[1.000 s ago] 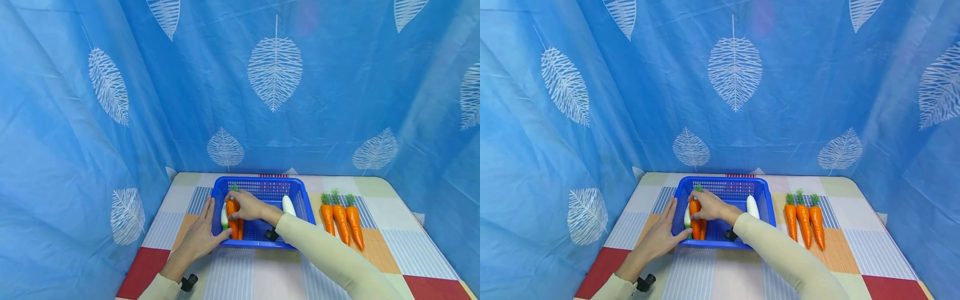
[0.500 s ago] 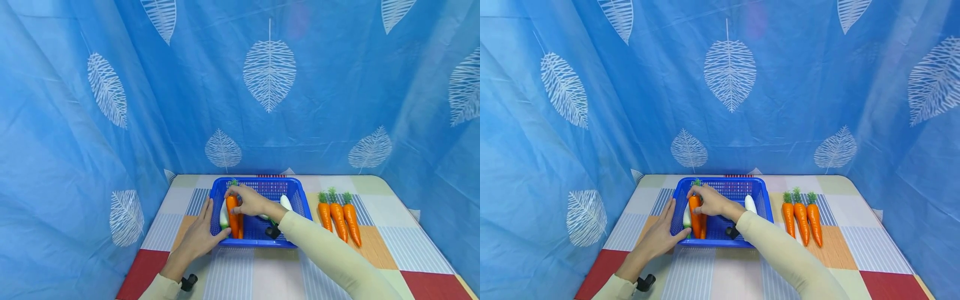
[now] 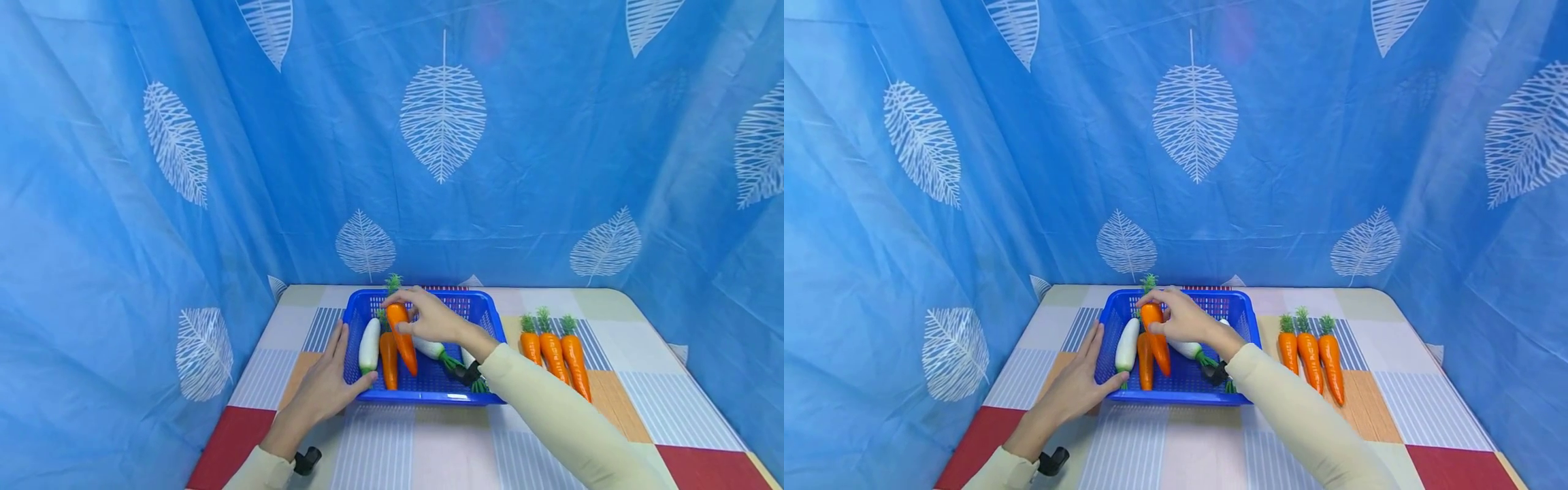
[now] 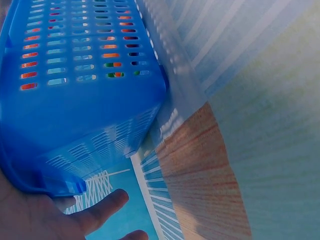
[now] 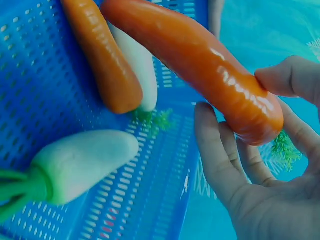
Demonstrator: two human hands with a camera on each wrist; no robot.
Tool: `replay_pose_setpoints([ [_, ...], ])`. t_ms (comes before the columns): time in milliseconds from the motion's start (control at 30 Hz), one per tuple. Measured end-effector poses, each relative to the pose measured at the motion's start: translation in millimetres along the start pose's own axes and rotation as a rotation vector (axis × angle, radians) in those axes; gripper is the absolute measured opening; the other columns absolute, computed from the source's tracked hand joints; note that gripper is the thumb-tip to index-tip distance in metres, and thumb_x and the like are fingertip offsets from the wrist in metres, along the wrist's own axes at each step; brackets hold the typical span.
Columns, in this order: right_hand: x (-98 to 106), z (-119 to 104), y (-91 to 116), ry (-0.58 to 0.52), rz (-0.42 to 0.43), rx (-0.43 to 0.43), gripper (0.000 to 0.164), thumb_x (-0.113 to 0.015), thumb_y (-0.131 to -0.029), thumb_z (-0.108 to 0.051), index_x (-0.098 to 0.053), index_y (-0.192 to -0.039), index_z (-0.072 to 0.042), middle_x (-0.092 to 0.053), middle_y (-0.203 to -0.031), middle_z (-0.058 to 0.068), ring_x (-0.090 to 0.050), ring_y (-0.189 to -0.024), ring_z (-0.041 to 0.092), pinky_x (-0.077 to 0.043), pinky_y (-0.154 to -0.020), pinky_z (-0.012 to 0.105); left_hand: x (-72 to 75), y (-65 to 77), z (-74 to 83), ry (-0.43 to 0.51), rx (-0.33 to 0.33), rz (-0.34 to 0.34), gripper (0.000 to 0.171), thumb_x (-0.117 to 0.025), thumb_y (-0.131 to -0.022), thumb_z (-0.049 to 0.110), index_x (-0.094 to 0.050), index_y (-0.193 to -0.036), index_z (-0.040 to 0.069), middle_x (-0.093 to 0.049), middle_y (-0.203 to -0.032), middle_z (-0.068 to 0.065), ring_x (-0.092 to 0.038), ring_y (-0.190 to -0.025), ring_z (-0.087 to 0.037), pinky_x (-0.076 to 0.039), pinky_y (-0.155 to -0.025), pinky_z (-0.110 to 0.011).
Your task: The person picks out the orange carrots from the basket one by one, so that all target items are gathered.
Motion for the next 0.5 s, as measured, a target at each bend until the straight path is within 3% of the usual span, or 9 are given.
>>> replay_pose_setpoints([
  [500, 29.4, 12.1, 33.1, 0.017, 0.045, -0.053, 0.051, -0.077, -0.108, -0.023, -0.072, -0.158, -0.026, -0.066, -0.156, 0.015, -0.07, -0.128, 0.037, -0.069, -0.102, 0.055, 0.3, -1.4, -0.5, -0.011, 0.004, 0.001, 0.125, -0.069, -0.103, 0.079, -0.008, -0.189, 0.014, -0.003, -0.199, -0.015, -0.051, -0.166, -0.056, -0.053, -0.126, -0.077],
])
Point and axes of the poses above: each hand's wrist, its own y-axis away from the middle knuckle, its own x-axis out of the back of the hand, z = x × y, the point moved 3 cm from there along -y, towards the middle knuckle
